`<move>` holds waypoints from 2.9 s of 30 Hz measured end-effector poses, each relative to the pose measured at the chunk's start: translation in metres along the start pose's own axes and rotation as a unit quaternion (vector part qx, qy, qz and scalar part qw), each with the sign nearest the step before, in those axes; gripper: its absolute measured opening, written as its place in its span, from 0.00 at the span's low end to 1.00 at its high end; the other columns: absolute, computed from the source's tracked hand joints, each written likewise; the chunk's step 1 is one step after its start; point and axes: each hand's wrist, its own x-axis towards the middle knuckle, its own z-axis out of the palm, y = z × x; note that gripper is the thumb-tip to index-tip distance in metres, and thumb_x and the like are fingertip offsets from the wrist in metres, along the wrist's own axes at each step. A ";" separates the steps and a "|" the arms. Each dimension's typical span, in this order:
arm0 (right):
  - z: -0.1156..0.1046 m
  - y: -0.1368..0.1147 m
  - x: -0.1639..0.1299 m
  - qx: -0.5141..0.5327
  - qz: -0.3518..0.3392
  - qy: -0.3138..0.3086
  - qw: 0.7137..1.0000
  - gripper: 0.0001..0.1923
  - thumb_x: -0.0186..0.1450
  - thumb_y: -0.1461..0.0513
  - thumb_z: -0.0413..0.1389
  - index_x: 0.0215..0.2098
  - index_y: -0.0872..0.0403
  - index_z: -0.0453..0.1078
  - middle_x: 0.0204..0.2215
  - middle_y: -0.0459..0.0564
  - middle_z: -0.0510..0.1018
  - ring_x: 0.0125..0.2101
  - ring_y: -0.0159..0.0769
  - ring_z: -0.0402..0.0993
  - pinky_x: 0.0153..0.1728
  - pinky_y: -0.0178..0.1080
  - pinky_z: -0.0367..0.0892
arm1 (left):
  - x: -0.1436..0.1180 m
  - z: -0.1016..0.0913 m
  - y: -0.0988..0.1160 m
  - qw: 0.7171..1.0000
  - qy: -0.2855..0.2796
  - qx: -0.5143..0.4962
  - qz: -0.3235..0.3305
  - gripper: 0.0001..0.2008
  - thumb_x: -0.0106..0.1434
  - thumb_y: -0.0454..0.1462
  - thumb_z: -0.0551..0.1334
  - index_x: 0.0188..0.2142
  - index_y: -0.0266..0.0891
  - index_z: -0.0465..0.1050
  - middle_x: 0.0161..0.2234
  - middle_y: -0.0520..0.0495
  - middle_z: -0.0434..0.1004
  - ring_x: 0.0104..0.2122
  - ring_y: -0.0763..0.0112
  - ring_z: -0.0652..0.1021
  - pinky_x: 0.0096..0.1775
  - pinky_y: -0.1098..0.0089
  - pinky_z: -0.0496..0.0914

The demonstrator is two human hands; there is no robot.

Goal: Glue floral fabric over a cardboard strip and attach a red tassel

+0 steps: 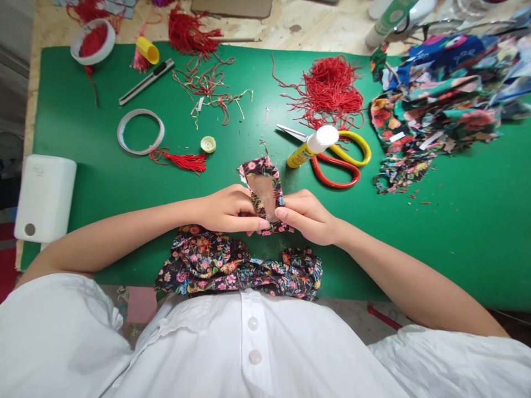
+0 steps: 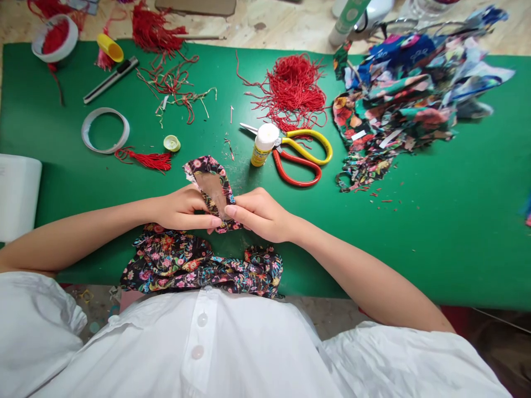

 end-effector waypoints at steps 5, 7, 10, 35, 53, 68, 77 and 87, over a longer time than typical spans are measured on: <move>0.002 0.000 0.000 -0.060 -0.065 -0.023 0.996 0.23 0.76 0.56 0.42 0.25 0.55 0.63 0.18 0.43 0.66 0.20 0.25 0.60 0.24 0.30 0.56 | -0.001 0.004 0.002 0.999 0.017 0.003 0.031 0.16 0.67 0.36 0.59 0.22 0.35 0.75 0.20 0.48 0.79 0.21 0.76 0.76 0.25 0.79 0.66; 0.003 0.001 0.000 -0.080 -0.075 -0.045 0.993 0.23 0.77 0.56 0.40 0.28 0.56 0.66 0.21 0.46 0.70 0.22 0.27 0.64 0.26 0.30 0.58 | -0.001 0.004 0.004 1.000 0.016 -0.006 0.024 0.18 0.67 0.36 0.59 0.20 0.35 0.74 0.18 0.48 0.77 0.20 0.77 0.75 0.25 0.79 0.65; 0.004 0.001 0.000 -0.093 -0.067 -0.061 0.992 0.24 0.77 0.55 0.39 0.29 0.57 0.67 0.22 0.47 0.72 0.23 0.27 0.65 0.28 0.30 0.59 | -0.001 0.003 0.004 1.000 -0.003 -0.031 0.000 0.20 0.67 0.38 0.59 0.19 0.35 0.73 0.16 0.49 0.75 0.18 0.77 0.74 0.23 0.79 0.65; -0.001 0.002 -0.001 0.007 -0.008 -0.021 1.000 0.27 0.76 0.52 0.42 0.24 0.57 0.63 0.16 0.42 0.65 0.18 0.24 0.60 0.22 0.29 0.56 | 0.001 -0.007 0.004 0.994 -0.042 -0.086 -0.049 0.24 0.69 0.46 0.57 0.20 0.34 0.73 0.17 0.46 0.76 0.19 0.77 0.76 0.26 0.80 0.69; -0.003 0.004 -0.003 -0.010 -0.007 -0.024 1.000 0.26 0.76 0.54 0.41 0.26 0.58 0.66 0.17 0.43 0.67 0.18 0.25 0.60 0.22 0.29 0.57 | 0.000 -0.009 0.000 0.990 -0.041 -0.131 -0.039 0.24 0.69 0.50 0.55 0.28 0.34 0.75 0.22 0.45 0.78 0.21 0.75 0.77 0.28 0.77 0.72; 0.000 0.001 -0.002 -0.033 -0.025 0.002 0.999 0.23 0.76 0.56 0.41 0.26 0.56 0.61 0.14 0.39 0.63 0.16 0.23 0.57 0.21 0.28 0.55 | 0.000 0.002 -0.001 0.994 0.083 0.064 0.014 0.25 0.72 0.43 0.50 0.20 0.37 0.68 0.13 0.52 0.70 0.15 0.79 0.70 0.22 0.79 0.63; 0.000 -0.002 0.000 -0.043 -0.030 -0.017 0.998 0.23 0.77 0.56 0.40 0.25 0.55 0.60 0.15 0.40 0.62 0.17 0.23 0.57 0.23 0.28 0.55 | 0.000 -0.004 -0.001 1.000 -0.014 0.010 -0.002 0.24 0.71 0.42 0.52 0.22 0.36 0.72 0.16 0.49 0.74 0.17 0.77 0.73 0.26 0.78 0.67; 0.000 0.000 0.000 -0.027 -0.018 -0.005 0.999 0.24 0.76 0.57 0.43 0.24 0.56 0.61 0.14 0.40 0.65 0.16 0.22 0.59 0.22 0.27 0.56 | 0.000 -0.002 -0.005 0.997 0.033 0.066 -0.007 0.24 0.69 0.48 0.53 0.22 0.37 0.72 0.17 0.50 0.72 0.20 0.75 0.72 0.27 0.76 0.65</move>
